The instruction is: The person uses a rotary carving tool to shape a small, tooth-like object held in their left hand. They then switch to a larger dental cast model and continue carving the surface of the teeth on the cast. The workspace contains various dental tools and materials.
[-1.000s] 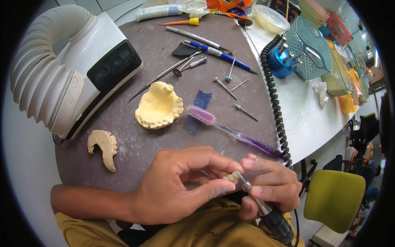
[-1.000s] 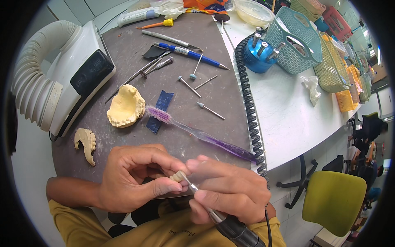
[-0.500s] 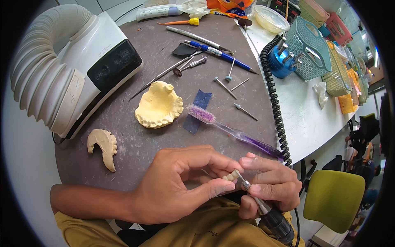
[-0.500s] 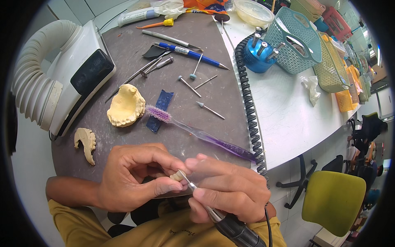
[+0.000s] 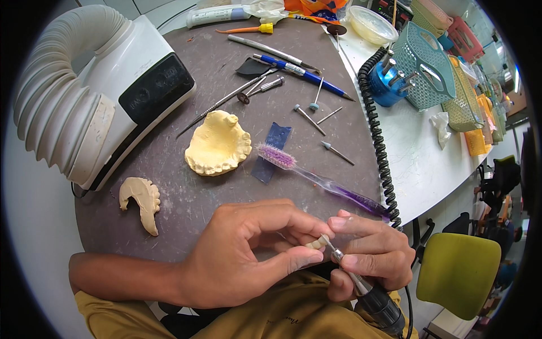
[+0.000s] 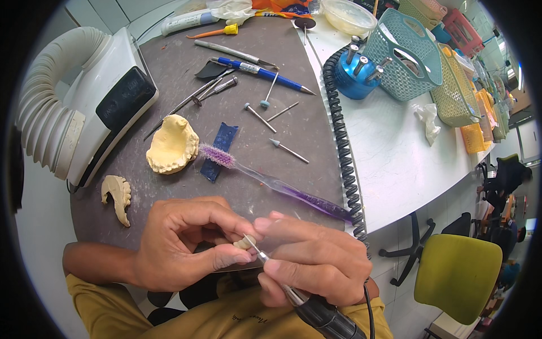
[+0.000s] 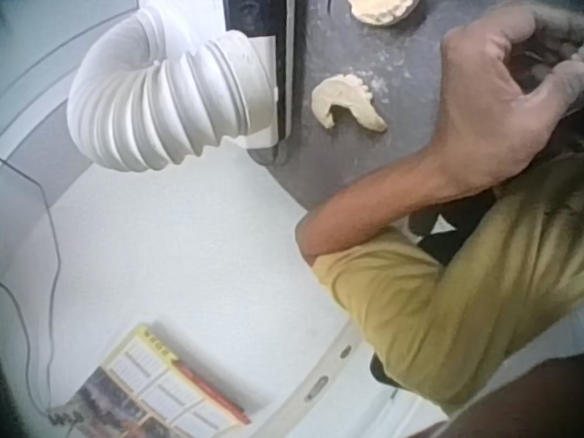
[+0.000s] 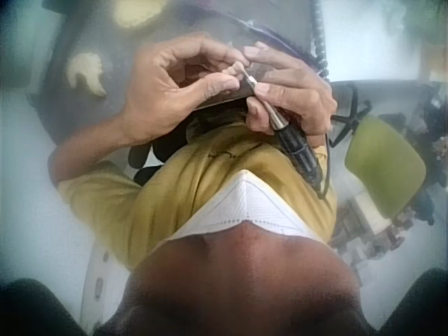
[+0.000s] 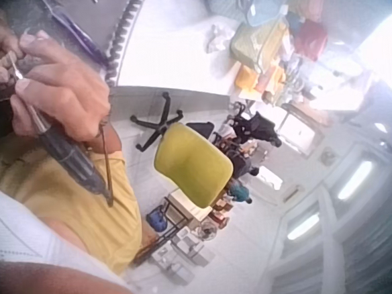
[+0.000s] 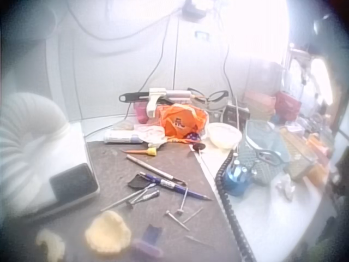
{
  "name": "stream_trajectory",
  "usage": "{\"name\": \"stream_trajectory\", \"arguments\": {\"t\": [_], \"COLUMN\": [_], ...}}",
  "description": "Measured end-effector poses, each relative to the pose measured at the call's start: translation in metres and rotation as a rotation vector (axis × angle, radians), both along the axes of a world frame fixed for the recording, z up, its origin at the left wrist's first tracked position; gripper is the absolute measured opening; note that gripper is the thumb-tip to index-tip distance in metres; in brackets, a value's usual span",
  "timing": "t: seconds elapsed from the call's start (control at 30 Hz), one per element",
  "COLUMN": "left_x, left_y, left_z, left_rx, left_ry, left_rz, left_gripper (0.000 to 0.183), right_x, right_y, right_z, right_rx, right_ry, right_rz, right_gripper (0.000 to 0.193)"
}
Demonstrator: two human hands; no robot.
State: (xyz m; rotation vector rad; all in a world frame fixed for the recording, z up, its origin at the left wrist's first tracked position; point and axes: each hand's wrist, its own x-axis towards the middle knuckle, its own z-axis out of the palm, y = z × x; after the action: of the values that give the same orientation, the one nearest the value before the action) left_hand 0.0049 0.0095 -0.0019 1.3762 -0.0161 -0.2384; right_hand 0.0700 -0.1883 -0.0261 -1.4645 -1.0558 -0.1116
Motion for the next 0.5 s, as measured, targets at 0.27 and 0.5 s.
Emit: {"name": "stream_trajectory", "arguments": {"t": [0.27,0.5], "left_x": [0.0004,0.0003], "left_y": [-0.0005,-0.0010], "left_z": [0.0003,0.0025], "left_rx": [-0.020,-0.053], "left_ry": [0.015,0.058], "left_rz": [0.001,0.005], "left_gripper": [0.020,0.021], "right_x": [-0.0001,0.0010], "right_y": [-0.0008,-0.0015], "right_z": [0.0019,0.0025], "right_rx": [-0.023,-0.023], "right_ry": [-0.003,-0.038], "right_rz": [0.000,0.002], "right_gripper": [0.029,0.031]}}
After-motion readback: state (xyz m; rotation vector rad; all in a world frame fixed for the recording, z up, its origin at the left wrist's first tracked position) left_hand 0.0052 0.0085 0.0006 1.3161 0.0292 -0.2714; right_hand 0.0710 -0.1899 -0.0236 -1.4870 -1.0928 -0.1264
